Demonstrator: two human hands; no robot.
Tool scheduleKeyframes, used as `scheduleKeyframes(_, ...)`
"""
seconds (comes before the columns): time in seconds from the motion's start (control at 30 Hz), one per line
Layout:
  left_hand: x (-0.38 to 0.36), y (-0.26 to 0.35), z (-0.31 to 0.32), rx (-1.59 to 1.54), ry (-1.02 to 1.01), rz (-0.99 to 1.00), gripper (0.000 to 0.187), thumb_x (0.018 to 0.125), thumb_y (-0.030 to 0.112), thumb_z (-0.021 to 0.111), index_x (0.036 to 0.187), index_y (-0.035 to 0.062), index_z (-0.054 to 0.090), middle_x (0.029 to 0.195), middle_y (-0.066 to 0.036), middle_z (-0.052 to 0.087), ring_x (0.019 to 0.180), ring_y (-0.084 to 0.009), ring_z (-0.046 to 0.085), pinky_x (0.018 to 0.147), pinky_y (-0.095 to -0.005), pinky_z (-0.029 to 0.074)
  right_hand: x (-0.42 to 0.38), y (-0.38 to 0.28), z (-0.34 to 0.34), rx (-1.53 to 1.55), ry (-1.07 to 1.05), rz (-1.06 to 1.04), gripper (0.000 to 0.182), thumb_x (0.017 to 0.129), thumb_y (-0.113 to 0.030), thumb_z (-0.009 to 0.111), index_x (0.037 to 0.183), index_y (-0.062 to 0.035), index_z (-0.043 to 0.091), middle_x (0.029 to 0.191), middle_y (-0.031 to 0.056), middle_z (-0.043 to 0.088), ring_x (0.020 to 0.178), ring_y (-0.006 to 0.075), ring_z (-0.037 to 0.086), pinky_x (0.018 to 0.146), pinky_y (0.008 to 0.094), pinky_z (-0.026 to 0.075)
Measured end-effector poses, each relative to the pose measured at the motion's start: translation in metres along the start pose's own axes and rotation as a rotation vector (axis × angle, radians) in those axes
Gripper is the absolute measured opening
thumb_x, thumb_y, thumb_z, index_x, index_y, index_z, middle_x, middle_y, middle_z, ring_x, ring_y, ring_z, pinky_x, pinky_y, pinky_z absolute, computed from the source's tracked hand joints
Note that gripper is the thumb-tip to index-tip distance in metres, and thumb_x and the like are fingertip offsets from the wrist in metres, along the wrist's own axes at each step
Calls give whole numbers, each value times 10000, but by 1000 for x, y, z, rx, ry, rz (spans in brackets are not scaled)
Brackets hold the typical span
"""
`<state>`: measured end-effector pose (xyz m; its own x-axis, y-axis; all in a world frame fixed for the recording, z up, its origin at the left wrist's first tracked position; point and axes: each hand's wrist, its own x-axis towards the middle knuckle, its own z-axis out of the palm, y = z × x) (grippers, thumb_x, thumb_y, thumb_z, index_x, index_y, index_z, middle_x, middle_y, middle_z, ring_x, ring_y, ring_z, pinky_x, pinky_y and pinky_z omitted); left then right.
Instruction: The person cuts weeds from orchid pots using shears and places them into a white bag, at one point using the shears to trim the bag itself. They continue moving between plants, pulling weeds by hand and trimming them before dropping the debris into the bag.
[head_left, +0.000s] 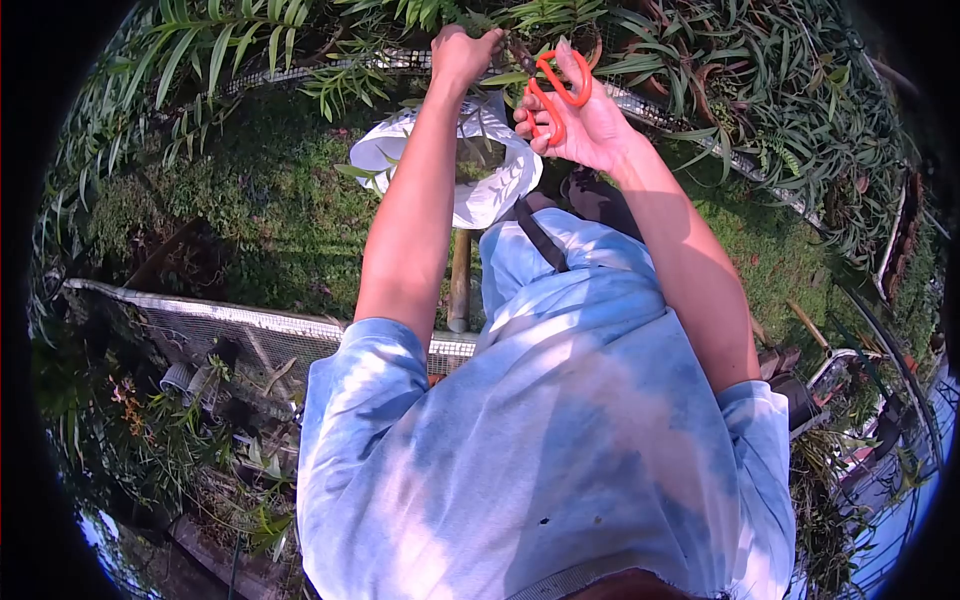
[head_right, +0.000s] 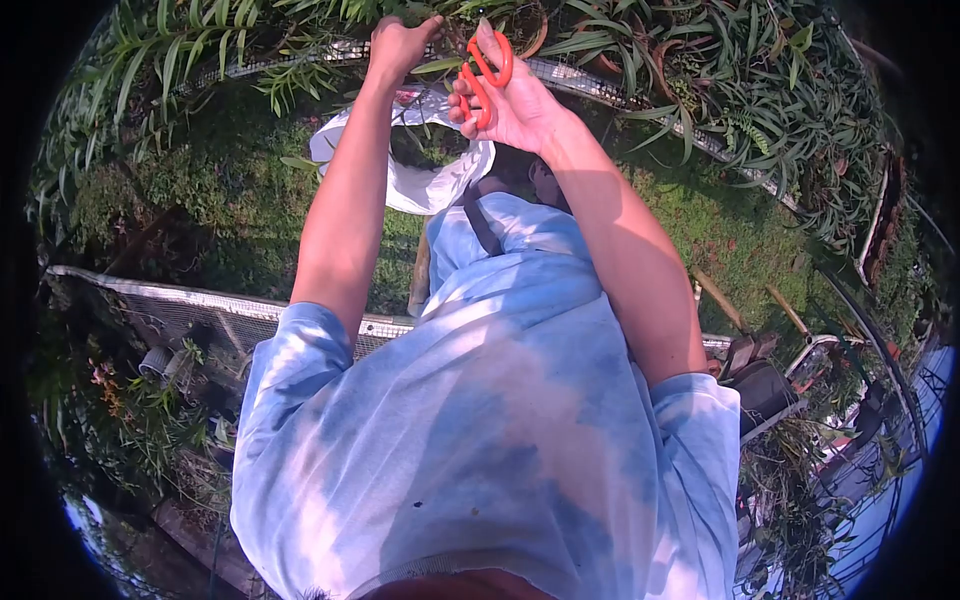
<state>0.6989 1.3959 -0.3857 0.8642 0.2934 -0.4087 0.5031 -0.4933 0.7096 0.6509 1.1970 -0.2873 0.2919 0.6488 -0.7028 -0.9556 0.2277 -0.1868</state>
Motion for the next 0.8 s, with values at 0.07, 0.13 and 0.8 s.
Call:
scheduleKeyframes(0.07, 9, -10, 7, -32, -35, -14, 392, 844, 407, 774, 880, 17, 793, 766, -134, 755, 760, -228, 737, 744, -374, 558, 5, 0, 4, -17, 71, -6, 806, 805, -837, 588, 896, -36, 566, 892, 99, 569, 777, 176, 588, 574, 250, 483)
scheduleKeyframes(0.13, 13, -16, 13, -134, -77, -22, 339, 860, 389, 746, 932, 62, 801, 803, -130, 764, 794, -249, 749, 781, -387, 577, 12, 2, 4, -51, 129, -15, 803, 796, -839, 598, 865, -39, 562, 856, 90, 562, 744, 170, 582, 560, 248, 478)
scheduleKeyframes(0.8, 15, -13, 15, -434, -264, 28, 208, 944, 115, 683, 1102, -9, 736, 992, -101, 755, 876, -151, 740, 761, -270, 567, 30, -1, -1, -9, 168, -77, 776, 792, -839, 597, 833, -68, 511, 850, 85, 541, 710, 145, 537, 543, 231, 449)
